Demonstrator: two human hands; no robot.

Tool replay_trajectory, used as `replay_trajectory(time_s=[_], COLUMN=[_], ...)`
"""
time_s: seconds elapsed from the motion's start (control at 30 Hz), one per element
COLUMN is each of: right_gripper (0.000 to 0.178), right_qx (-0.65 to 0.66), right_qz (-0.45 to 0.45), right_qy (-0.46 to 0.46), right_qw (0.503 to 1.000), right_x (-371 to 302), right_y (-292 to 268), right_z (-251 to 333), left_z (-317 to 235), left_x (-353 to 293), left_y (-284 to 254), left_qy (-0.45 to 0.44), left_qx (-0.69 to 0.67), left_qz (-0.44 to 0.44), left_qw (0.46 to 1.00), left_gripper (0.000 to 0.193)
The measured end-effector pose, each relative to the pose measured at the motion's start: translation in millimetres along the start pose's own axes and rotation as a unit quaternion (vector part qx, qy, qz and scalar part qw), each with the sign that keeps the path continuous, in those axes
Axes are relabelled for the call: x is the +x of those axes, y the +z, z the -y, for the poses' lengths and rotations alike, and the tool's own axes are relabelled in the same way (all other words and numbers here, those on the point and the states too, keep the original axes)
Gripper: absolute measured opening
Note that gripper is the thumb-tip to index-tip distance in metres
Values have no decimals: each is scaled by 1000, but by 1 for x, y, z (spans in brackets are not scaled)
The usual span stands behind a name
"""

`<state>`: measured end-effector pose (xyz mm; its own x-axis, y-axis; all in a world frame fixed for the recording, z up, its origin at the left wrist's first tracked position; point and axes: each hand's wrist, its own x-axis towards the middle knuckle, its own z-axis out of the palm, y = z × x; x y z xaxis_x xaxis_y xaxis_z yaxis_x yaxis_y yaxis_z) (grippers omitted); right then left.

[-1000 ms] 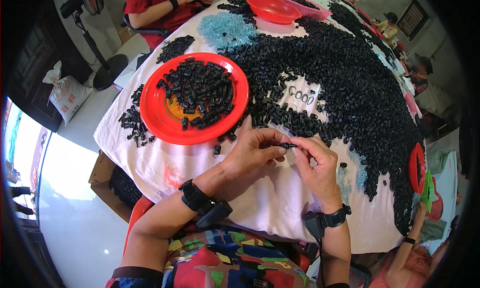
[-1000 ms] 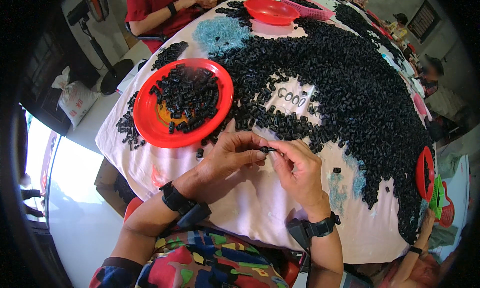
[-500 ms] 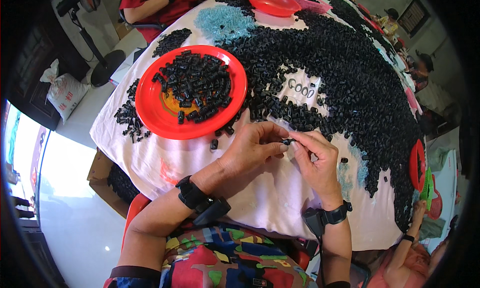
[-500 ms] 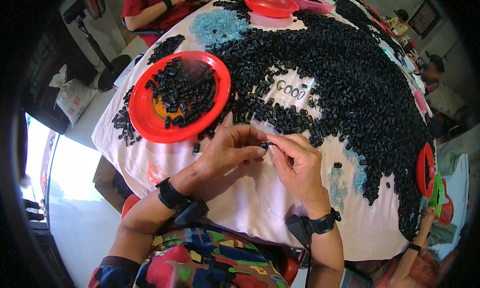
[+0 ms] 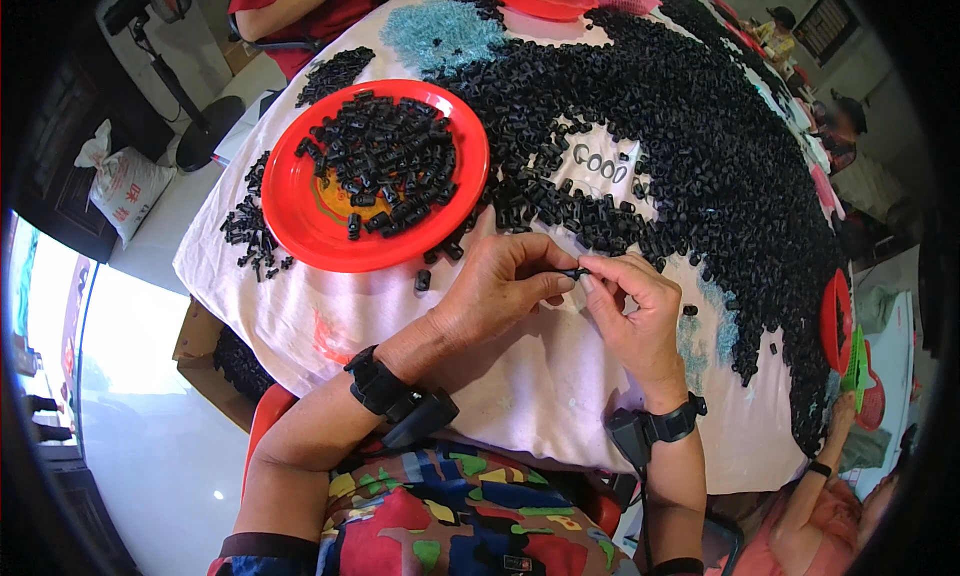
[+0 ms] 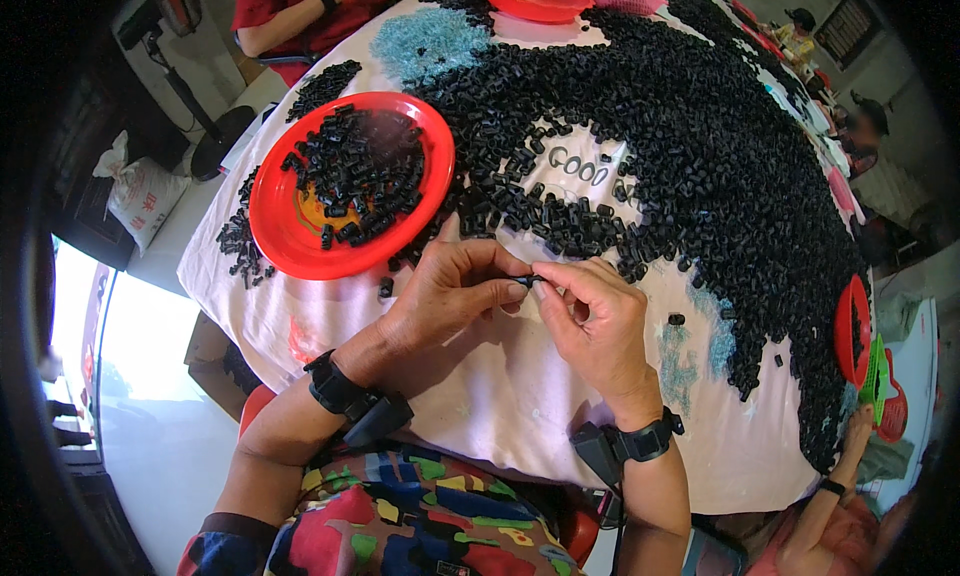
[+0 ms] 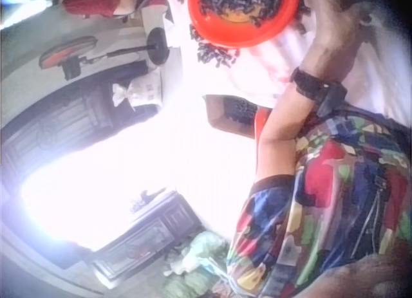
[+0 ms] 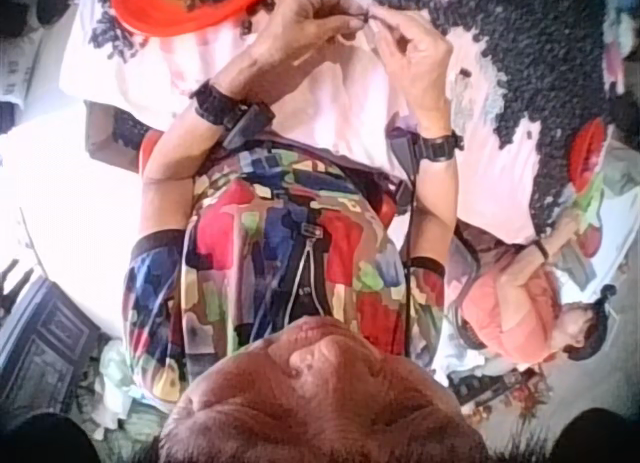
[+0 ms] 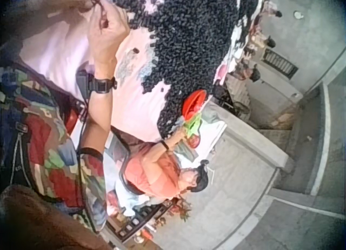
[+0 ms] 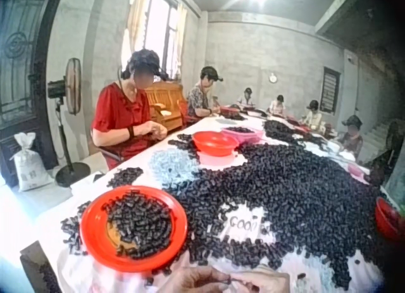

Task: Inspecting and sorting small black manufactured components on a table.

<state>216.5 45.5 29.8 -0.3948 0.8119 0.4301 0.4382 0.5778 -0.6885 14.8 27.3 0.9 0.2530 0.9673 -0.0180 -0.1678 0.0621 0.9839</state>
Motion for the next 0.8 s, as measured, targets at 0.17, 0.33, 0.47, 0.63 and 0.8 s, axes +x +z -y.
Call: replay_trajectory(time_s=[0.17,0.33,0.47,0.63,0.8], right_gripper=[18,16,15,16,22], right_qx=[-2,47,91,116,65], right_qz=[3,-4,-5,-15,-10], right_qy=[2,42,114,129,79], right_qw=[1000,998,989,985,995], right_x=[0,-1,-3,-1,-1], right_y=[1,5,10,12,9], right_z=[0,-3,-5,-9,-5], left_z=[0,-6,-1,5,7], left_x=[0,-1,1,4,5], left_y=[1,4,4,5,9], left_qy=[32,36,48,46,-19], left_qx=[54,111,148,164,-11], left_qz=[-25,-38,-48,-60,-54], left_qw=[998,992,987,984,998], left_gripper=[12,12,10,12,15])
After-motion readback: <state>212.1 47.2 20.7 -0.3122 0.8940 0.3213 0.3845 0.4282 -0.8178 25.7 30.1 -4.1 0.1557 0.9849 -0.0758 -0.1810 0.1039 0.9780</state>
